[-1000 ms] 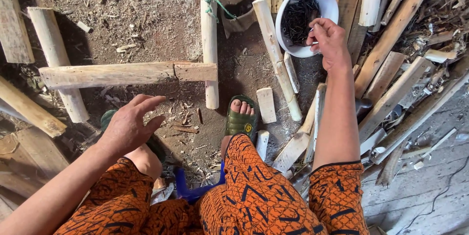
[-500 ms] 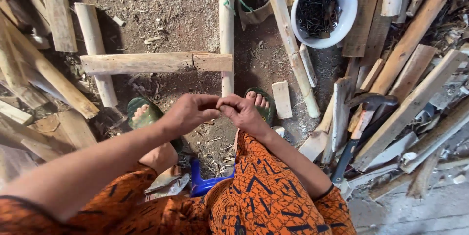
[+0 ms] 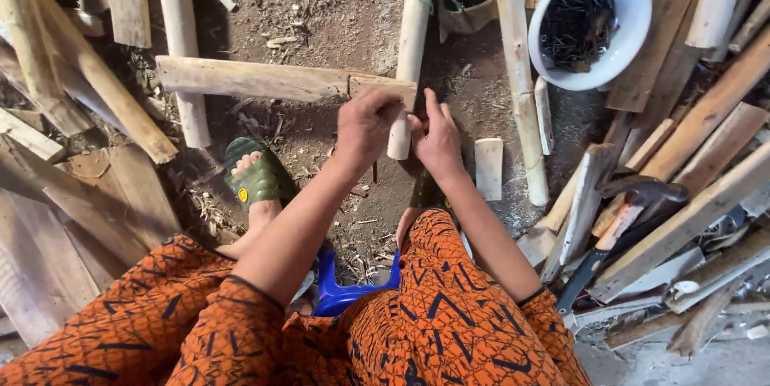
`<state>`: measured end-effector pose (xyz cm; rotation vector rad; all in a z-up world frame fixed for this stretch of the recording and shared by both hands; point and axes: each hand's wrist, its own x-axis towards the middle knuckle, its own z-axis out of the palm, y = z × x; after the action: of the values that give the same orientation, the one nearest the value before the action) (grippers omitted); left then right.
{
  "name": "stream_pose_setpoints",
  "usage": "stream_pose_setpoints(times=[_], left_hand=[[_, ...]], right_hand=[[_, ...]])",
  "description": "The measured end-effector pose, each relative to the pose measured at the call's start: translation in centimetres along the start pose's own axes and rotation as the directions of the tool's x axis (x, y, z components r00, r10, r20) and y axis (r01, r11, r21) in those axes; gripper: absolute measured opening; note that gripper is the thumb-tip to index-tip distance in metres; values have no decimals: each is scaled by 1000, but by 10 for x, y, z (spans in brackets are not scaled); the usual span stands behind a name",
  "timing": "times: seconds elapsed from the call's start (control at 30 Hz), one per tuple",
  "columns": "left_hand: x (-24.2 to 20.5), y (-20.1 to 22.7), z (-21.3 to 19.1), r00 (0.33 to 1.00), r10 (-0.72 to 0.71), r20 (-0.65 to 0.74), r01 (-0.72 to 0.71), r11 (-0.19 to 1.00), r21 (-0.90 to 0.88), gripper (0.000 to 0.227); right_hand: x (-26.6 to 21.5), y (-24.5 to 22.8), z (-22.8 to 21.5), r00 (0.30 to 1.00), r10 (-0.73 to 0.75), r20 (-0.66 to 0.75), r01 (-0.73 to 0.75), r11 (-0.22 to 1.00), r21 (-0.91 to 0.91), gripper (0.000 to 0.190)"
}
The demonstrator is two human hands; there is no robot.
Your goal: The person assembles a small wooden frame by positioning pieces of wood and securing them with nails. They use a hand saw to cut a piece of wood, then use a hammer to drive nails into the joints to connect the pieces together.
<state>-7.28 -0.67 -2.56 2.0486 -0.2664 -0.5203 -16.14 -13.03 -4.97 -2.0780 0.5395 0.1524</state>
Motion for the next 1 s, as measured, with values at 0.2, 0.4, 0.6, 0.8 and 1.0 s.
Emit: stream_pose_setpoints(times=[0.2,0.4,0.6,0.8,1.0], left_hand=[[15,-25,7,992,124,-19,-122,988,95,8],[17,-14,0,977,212,-36,-211,977,26,9],[16,-24,0,982,183,-46,-182,983,25,11],[13,-38,10,993,114,-20,-114,993,10,11],[22,-19,8,985,172,13,-173,981,92,10]], right_hand=[[1,2,20,984,159,78,-143,974,-178,49],[-3,4,32,997,-50,-58,15,873,-487,46],[-5,25,49,986,-115,-118,31,832,-554,42],[-7,30,46,997,-62,-54,25,852,-522,46],[-8,38,45,993,102,61,-63,888,-455,66]])
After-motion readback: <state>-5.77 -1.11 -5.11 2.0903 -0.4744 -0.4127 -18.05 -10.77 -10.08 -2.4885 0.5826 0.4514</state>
